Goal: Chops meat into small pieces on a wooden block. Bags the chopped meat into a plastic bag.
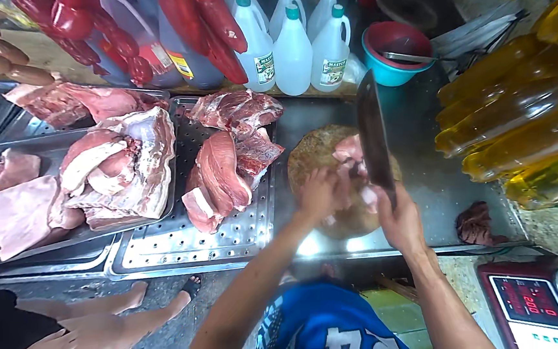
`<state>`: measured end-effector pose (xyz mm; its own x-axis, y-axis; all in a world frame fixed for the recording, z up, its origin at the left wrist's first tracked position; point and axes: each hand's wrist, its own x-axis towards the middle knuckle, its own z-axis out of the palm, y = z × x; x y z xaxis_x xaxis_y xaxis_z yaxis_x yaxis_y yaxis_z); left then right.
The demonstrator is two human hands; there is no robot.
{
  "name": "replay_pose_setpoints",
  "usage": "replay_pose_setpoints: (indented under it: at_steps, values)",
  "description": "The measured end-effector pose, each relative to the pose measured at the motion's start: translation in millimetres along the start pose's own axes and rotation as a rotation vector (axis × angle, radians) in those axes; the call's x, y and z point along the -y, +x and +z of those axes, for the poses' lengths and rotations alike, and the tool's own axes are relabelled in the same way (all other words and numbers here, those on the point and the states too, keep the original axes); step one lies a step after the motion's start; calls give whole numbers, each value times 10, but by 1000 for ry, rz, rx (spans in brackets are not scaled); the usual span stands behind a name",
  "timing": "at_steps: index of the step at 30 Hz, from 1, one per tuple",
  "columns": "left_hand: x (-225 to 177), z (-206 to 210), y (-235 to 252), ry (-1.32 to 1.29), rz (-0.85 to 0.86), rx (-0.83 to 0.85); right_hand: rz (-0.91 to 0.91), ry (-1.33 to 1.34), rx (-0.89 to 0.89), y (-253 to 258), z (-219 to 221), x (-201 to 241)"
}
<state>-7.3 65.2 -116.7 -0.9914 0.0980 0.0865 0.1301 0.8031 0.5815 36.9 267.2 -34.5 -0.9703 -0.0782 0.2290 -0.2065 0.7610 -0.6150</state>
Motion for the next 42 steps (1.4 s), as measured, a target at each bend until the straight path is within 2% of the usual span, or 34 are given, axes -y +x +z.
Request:
replay_pose_setpoints:
  at_steps: [2,5,6,9,10,12,15,18,20,23,28,32,34,39,41,42]
  values:
    - [113,-39,-102,-167,-55,-270,-61,19,-82,-148,-75,181]
    - [298,-21,-251,-275,-111,-467,-119,-24,-106,-374,12,249]
    - [334,28,-286,-280,-102,-475,-85,-73,-27,-456,110,188]
    - [316,140,-337,-253,-39,-408,203,-232,446,-623,470,-79]
    - [292,155,-322,-217,-12,-363,233,-243,484,-647,546,-148]
    - [232,149,-263,-111,48,-243,193,-210,408,-707,607,-254]
    - [104,42,-161,11,31,-29,74,-108,167,-814,608,-330]
    - [-61,-64,90,88,74,66,14,-18,-40,-833,529,-280]
    - [-156,-106,283,153,169,182,25,42,-117,-830,472,-241]
    - [-200,-149,419,257,158,292,60,69,-164,-831,361,-250]
    - [57,-64,284,188,114,174,72,36,-152,-921,315,-321]
    - [27,23,247,151,54,129,29,26,-113,-777,289,-247]
    - [5,-10,214,101,16,93,-39,55,-186,-625,184,-98]
    - [155,-114,105,-103,-6,-140,-203,158,-418,-279,-107,386]
    - [186,-166,84,-153,-44,-219,-163,81,-327,-294,1,361]
    - [182,-174,75,-159,-53,-242,-76,-8,-187,-352,134,275]
